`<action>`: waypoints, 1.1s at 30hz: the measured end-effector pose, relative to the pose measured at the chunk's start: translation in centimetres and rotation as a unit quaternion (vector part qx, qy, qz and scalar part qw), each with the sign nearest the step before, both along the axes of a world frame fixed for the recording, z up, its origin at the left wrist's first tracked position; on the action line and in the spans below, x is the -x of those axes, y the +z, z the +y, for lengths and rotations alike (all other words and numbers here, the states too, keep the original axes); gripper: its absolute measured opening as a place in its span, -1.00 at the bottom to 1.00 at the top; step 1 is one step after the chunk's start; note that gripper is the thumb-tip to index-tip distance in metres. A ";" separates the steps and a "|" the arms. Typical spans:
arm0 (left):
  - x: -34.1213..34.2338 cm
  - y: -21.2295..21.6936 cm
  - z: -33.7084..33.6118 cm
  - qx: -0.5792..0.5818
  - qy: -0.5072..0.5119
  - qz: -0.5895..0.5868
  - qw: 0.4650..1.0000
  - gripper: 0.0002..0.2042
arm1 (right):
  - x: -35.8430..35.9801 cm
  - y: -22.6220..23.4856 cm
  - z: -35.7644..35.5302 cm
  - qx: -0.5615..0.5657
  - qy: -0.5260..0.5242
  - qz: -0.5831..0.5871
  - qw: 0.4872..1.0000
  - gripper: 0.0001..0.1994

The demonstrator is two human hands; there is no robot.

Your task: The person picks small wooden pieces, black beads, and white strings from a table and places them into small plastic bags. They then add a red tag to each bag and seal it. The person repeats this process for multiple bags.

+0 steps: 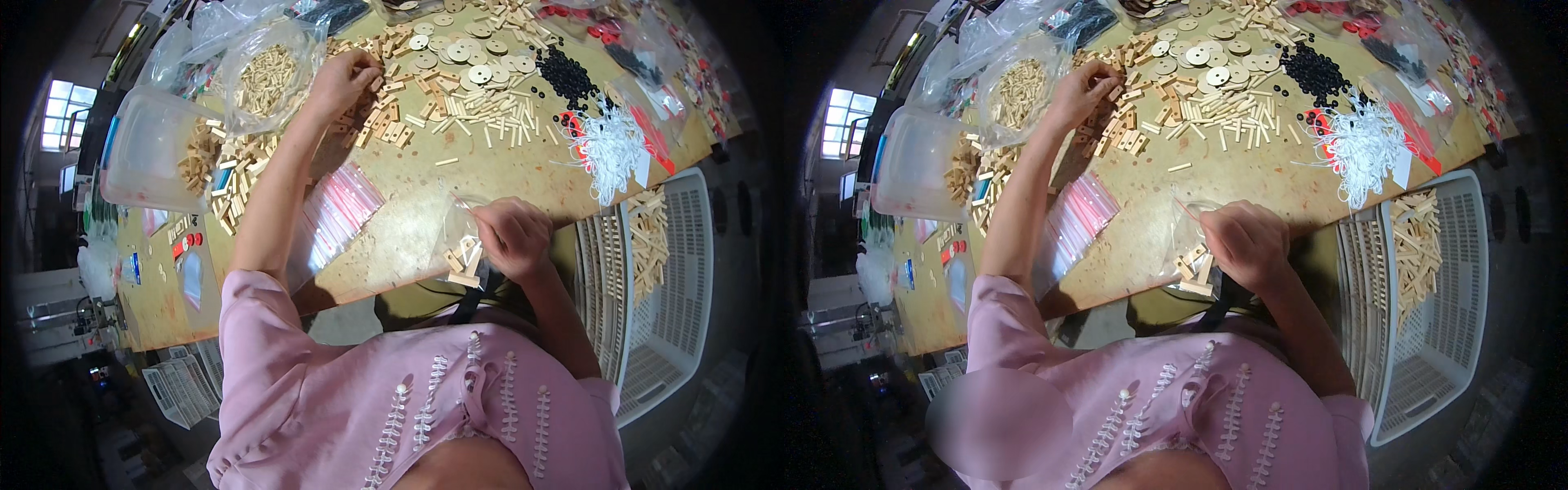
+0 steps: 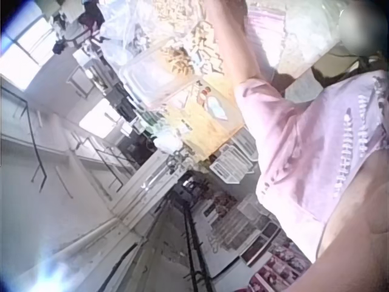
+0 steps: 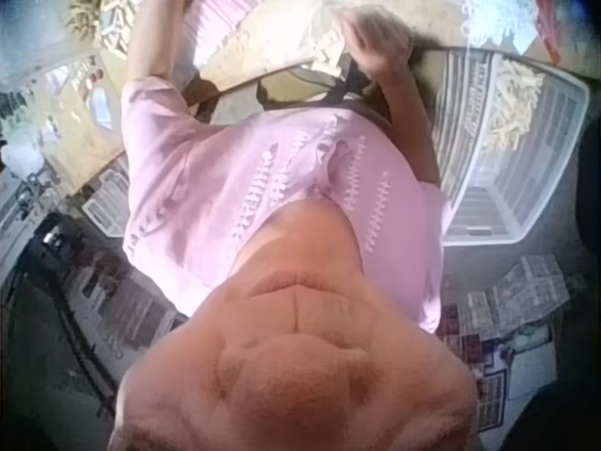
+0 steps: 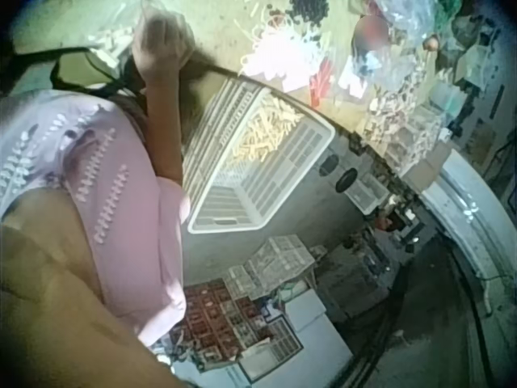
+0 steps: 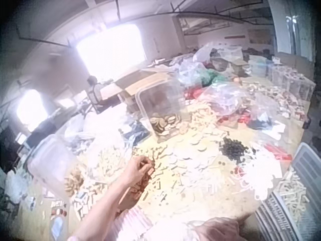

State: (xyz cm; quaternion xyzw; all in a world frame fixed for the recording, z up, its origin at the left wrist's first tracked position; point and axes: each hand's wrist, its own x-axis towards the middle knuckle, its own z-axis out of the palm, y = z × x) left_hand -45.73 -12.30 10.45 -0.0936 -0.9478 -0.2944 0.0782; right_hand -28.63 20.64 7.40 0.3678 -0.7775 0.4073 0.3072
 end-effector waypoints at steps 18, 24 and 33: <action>-0.8 1.2 5.3 0.079 -0.179 0.154 0.969 -0.67 | 0.0 -0.8 0.0 0.012 0.003 -0.003 1.000 -0.63; 0.2 1.5 7.5 0.104 -0.245 0.097 0.959 -0.77 | -0.3 -0.8 0.2 0.010 0.017 -0.020 1.000 -0.61; -0.8 1.1 6.7 0.096 -0.238 0.125 0.958 -0.84 | 0.1 -1.7 -0.2 0.018 0.000 0.028 0.999 -0.53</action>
